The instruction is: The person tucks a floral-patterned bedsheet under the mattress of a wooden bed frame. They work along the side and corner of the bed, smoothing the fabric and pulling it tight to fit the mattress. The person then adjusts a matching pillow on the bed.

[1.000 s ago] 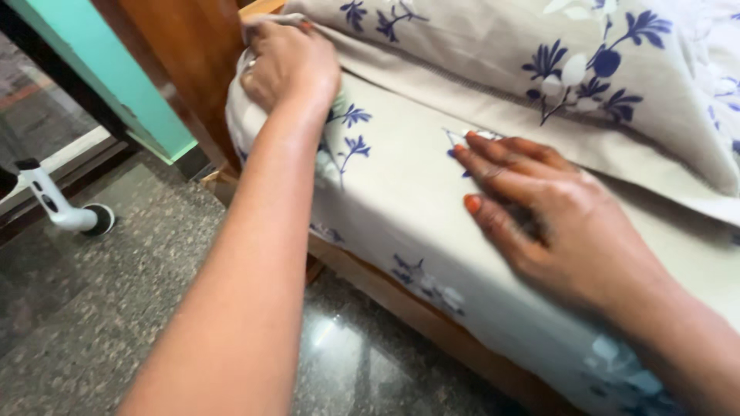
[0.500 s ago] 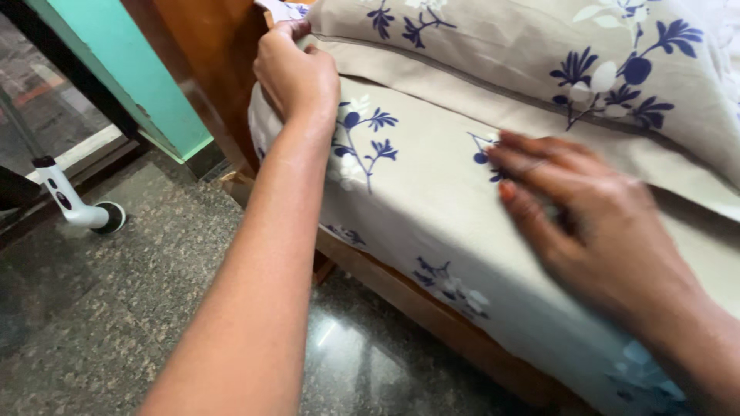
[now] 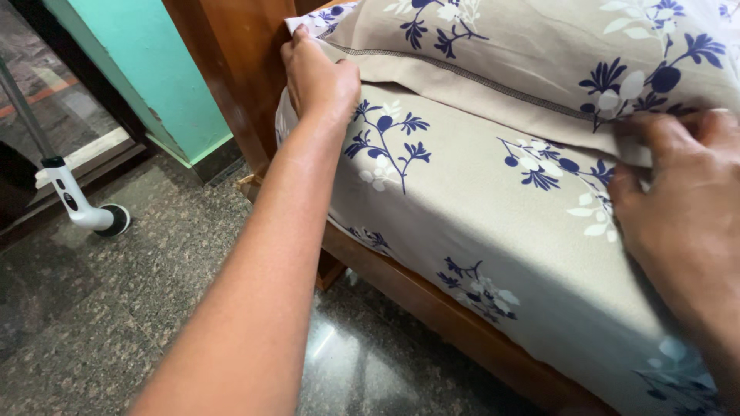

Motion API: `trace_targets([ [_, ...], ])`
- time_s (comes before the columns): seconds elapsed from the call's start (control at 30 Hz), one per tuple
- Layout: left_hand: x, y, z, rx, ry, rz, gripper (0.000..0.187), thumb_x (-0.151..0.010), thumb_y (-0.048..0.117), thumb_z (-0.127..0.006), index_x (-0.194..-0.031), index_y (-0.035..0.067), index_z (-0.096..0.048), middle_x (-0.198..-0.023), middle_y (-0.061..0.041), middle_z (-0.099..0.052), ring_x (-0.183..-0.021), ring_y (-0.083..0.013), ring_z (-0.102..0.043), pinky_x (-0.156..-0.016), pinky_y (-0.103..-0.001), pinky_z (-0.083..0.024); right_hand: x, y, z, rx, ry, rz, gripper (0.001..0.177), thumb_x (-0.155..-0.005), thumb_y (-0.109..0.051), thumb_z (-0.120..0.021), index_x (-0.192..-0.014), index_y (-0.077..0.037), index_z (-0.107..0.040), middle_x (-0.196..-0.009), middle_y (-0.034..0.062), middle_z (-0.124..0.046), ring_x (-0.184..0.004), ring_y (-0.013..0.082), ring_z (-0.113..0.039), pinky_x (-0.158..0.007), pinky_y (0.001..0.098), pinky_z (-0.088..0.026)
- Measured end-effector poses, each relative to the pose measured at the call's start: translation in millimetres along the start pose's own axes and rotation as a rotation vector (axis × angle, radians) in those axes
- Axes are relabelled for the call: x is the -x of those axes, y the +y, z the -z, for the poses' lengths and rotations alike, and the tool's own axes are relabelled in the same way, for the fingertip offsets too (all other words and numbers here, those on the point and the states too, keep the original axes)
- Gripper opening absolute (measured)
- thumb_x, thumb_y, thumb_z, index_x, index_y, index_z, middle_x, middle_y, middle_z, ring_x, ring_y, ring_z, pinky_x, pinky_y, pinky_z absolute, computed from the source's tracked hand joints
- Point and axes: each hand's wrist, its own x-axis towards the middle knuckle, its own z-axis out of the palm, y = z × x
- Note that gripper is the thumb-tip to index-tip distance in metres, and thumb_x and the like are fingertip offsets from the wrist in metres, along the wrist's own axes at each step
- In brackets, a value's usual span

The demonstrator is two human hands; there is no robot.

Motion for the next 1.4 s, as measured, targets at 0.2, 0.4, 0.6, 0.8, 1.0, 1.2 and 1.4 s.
trace_targets([
  [0.2,-1,-8,-4,0.015,0.027,-0.077,0.072,-0.078,0.012,-0.073,-0.143,-0.002,-0.045,-0.139,-0.022,-0.052,-0.127,-0.0385,-0.056,-0.108,-0.040,-0.044,-3,-3,4,-0.033,0.077,0.015,0.037,-0.085,0.008,-0.070,-0.122,0.001,-0.071,-0.125,0.0269,-0.062,-0.104,0.0372,-0.067,-0.094,0.0415,-0.055],
  [0.4,-6,-9,-4,0.006,-0.005,-0.047,0.070,-0.077,0.014,-0.074,-0.140,0.000,-0.047,-0.136,-0.021,-0.053,-0.126,-0.0381,-0.056,-0.108,-0.041,-0.044,-9,15,-2,-0.208,0.216,0.144,0.036,-0.087,0.015,-0.061,-0.123,0.013,-0.061,-0.117,0.0293,-0.068,-0.106,0.0377,-0.068,-0.094,0.0435,-0.054],
  [0.6,-1,-6,3,0.158,0.023,-0.018,0.070,-0.069,0.003,-0.069,-0.137,0.003,-0.051,-0.132,-0.019,-0.055,-0.124,-0.0348,-0.057,-0.108,-0.039,-0.044,-14,64,-23,-0.364,-0.074,-0.283,0.044,-0.095,0.019,-0.045,-0.132,0.001,-0.062,-0.114,0.0242,-0.070,-0.076,0.0332,-0.072,-0.065,0.0451,-0.063],
  [0.8,2,1,20,0.184,-0.008,0.024,0.063,-0.072,0.003,-0.069,-0.134,0.003,-0.055,-0.130,-0.016,-0.058,-0.126,-0.0326,-0.058,-0.109,-0.038,-0.046,-48,131,-11,-0.722,-0.657,-0.223,0.069,-0.057,0.032,-0.039,-0.113,0.001,-0.066,-0.097,0.0281,-0.075,-0.089,0.0357,-0.078,-0.093,0.0347,-0.058],
  [1.0,16,-15,36,0.113,0.020,-0.028,0.043,-0.086,0.010,-0.068,-0.129,0.007,-0.063,-0.129,-0.013,-0.061,-0.123,-0.0290,-0.061,-0.107,-0.040,-0.046,-25,61,2,-0.019,-0.539,-0.137,0.029,-0.088,0.011,-0.063,-0.108,-0.003,-0.077,-0.101,0.0155,-0.077,-0.094,0.0254,-0.075,-0.088,0.0387,-0.060],
  [1.2,82,-50,44,0.154,0.150,0.188,0.043,-0.097,0.035,-0.060,-0.134,0.012,-0.062,-0.135,-0.016,-0.054,-0.125,-0.0304,-0.058,-0.107,-0.043,-0.045,2,-36,17,-0.103,-0.437,0.016,0.037,-0.099,-0.019,-0.055,-0.134,-0.014,-0.066,-0.139,0.0120,-0.060,-0.104,0.0324,-0.071,-0.092,0.0422,-0.061],
  [1.4,110,-87,35,0.375,0.004,0.434,0.064,-0.102,0.051,-0.029,-0.153,0.014,-0.040,-0.158,-0.017,-0.034,-0.143,-0.0359,-0.038,-0.116,-0.046,-0.031,0,-99,-4,-0.329,-0.236,0.554,0.057,-0.103,-0.039,-0.048,-0.150,-0.006,-0.045,-0.152,0.0176,-0.047,-0.137,0.0335,-0.047,-0.111,0.0464,-0.039],
])
